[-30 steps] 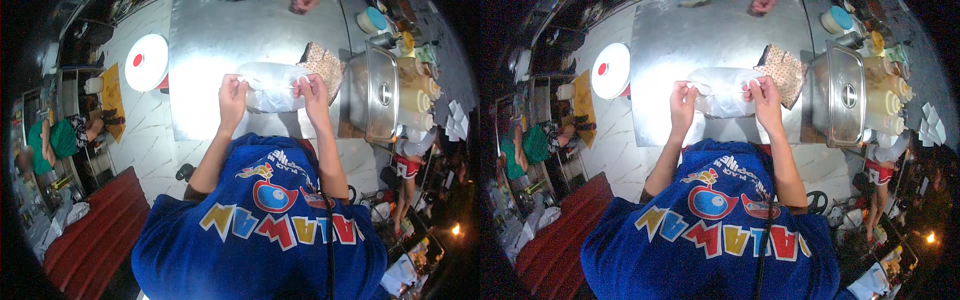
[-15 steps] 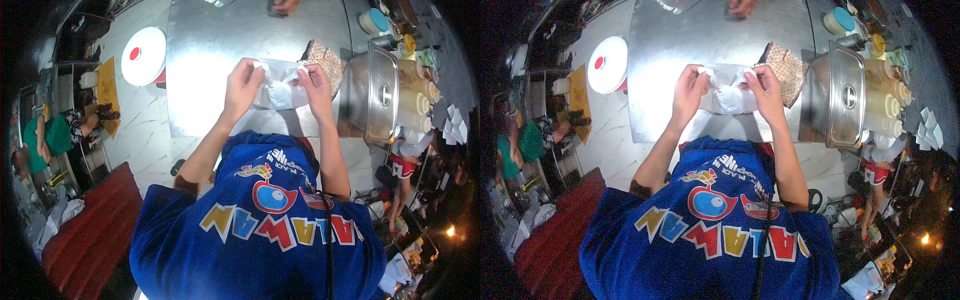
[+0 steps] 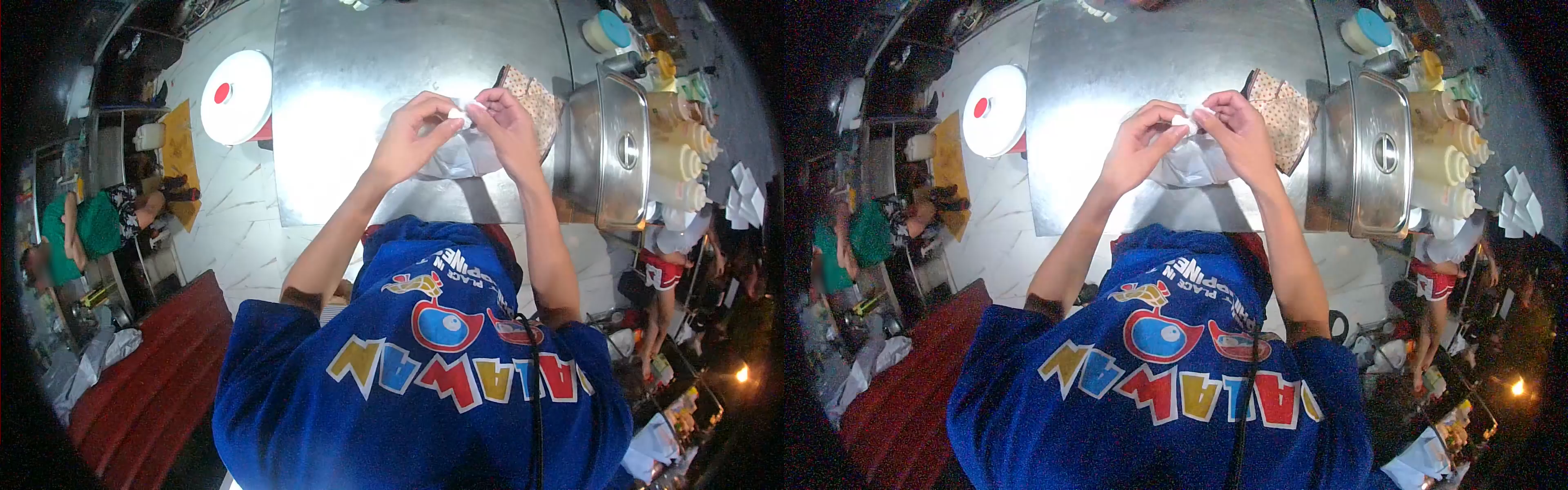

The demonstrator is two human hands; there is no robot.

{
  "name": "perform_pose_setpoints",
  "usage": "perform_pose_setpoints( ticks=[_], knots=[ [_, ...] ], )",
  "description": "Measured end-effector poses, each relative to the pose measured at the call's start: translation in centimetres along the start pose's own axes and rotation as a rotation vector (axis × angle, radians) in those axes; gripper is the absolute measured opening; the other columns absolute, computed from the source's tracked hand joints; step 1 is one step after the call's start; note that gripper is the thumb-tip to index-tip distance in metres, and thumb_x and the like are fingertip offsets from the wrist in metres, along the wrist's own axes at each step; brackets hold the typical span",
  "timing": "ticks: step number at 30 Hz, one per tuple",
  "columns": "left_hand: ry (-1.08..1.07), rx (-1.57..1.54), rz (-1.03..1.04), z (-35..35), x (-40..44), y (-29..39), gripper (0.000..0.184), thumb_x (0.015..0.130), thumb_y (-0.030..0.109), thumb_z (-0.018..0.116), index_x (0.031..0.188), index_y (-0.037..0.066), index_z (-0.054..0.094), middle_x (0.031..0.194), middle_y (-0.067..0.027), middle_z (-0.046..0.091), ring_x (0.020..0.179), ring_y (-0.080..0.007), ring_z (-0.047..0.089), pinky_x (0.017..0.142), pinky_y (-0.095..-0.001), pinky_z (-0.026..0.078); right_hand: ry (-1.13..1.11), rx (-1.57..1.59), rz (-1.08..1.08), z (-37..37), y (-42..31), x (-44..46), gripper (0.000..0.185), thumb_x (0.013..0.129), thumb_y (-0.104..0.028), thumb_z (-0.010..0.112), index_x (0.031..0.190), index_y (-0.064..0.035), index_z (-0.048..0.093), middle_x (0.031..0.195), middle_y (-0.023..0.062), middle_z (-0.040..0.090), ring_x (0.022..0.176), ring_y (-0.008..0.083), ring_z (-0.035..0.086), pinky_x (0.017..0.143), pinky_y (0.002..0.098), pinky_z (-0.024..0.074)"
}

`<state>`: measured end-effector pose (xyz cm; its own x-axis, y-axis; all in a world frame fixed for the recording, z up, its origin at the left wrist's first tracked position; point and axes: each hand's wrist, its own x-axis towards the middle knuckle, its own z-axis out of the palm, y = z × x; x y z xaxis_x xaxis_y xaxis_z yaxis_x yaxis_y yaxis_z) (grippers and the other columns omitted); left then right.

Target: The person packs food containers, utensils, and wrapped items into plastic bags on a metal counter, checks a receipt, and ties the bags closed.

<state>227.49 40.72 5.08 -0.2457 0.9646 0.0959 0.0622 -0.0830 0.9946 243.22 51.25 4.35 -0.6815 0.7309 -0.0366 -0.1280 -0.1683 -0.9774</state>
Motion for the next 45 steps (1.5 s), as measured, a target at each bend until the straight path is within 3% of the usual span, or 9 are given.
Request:
perform_pose_setpoints(
  ticks=[4,11,21,24,28,34,40,43,45],
  knots=[
    [0.072,0.025,-0.135,0.8,0.2,1.3,0.015,0.092,0.008,0.067,0.105,-0.001,0.067,0.115,-0.0073,0.060,0.097,-0.0109,0.058,0.083,-0.0254,0.048,0.001,-0.016,0.001,0.5,0.2,0.5,0.017,0.095,-0.009,0.064,0.109,-0.0012,0.058,0.097,0.0042,0.064,0.089,0.0085,0.059,0.081,0.0239,0.0471],
    [0.111,0.036,-0.166,0.7,0.8,0.5,0.016,0.093,0.009,0.068,0.104,-0.002,0.069,0.098,-0.0051,0.066,0.088,-0.0093,0.061,0.077,-0.0247,0.049,-0.001,0.196,-0.062,1.6,0.3,-1.5,0.022,0.091,-0.002,0.066,0.111,-0.0001,0.057,0.096,0.0051,0.062,0.093,0.0105,0.059,0.087,0.0260,0.0473],
    [0.113,-0.164,-0.130,0.5,0.8,0.0,0.019,0.095,0.007,0.062,0.112,-0.002,0.064,0.100,-0.0043,0.065,0.089,-0.0093,0.061,0.078,-0.0247,0.049,0.021,0.113,0.023,-0.6,1.5,-1.9,0.023,0.089,-0.002,0.067,0.109,0.0005,0.057,0.098,0.0041,0.062,0.088,0.0075,0.059,0.081,0.0231,0.0499],
    [0.105,-0.192,-0.127,0.7,0.9,0.1,0.021,0.095,0.007,0.062,0.114,-0.001,0.061,0.103,-0.0049,0.065,0.092,-0.0102,0.061,0.079,-0.0249,0.050,-0.015,0.144,0.028,0.6,1.4,-1.5,0.018,0.090,-0.003,0.065,0.106,0.0011,0.060,0.094,0.0024,0.064,0.082,0.0057,0.059,0.076,0.0222,0.0494],
    [0.158,-0.067,-0.132,0.7,1.0,1.6,0.025,0.093,0.008,0.064,0.116,-0.001,0.060,0.108,-0.0068,0.065,0.094,-0.0111,0.062,0.080,-0.0256,0.050,-0.026,-0.110,0.009,-0.2,1.7,-0.6,0.013,0.091,-0.007,0.065,0.101,0.0014,0.064,0.084,0.0002,0.065,0.077,0.0057,0.060,0.070,0.0225,0.0487],
    [0.092,0.037,-0.230,0.2,0.2,0.8,0.019,0.091,0.015,0.070,0.101,-0.002,0.067,0.085,-0.0044,0.069,0.079,-0.0093,0.063,0.071,-0.0244,0.050,0.008,-0.140,-0.038,0.0,1.3,-1.3,0.014,0.092,-0.009,0.064,0.099,0.0021,0.065,0.083,0.0007,0.066,0.077,0.0060,0.061,0.068,0.0233,0.0486],
    [0.148,0.071,-0.238,0.5,0.0,0.7,0.021,0.094,0.019,0.068,0.097,-0.002,0.067,0.082,-0.0020,0.066,0.076,-0.0063,0.057,0.070,-0.0231,0.046,0.040,-0.133,-0.049,0.0,1.4,-1.7,0.014,0.093,-0.010,0.063,0.099,0.0017,0.064,0.084,0.0014,0.066,0.078,0.0068,0.061,0.069,0.0236,0.0488],
    [0.175,0.095,-0.167,0.8,0.3,-0.1,0.025,0.091,0.023,0.071,0.084,-0.001,0.064,0.069,-0.0018,0.063,0.065,-0.0061,0.054,0.057,-0.0251,0.042,0.055,-0.131,-0.036,-0.4,1.7,-1.7,0.013,0.093,-0.010,0.063,0.098,0.0016,0.064,0.087,0.0018,0.066,0.079,0.0073,0.061,0.070,0.0238,0.0488],
    [0.152,0.082,-0.160,0.8,0.6,-0.3,0.027,0.091,0.024,0.070,0.080,0.001,0.061,0.067,-0.0004,0.059,0.064,-0.0056,0.051,0.056,-0.0250,0.040,0.079,-0.185,-0.020,-0.3,1.5,-2.0,0.013,0.093,-0.010,0.063,0.099,0.0015,0.064,0.088,0.0018,0.066,0.080,0.0077,0.061,0.071,0.0240,0.0489]
  ],
)
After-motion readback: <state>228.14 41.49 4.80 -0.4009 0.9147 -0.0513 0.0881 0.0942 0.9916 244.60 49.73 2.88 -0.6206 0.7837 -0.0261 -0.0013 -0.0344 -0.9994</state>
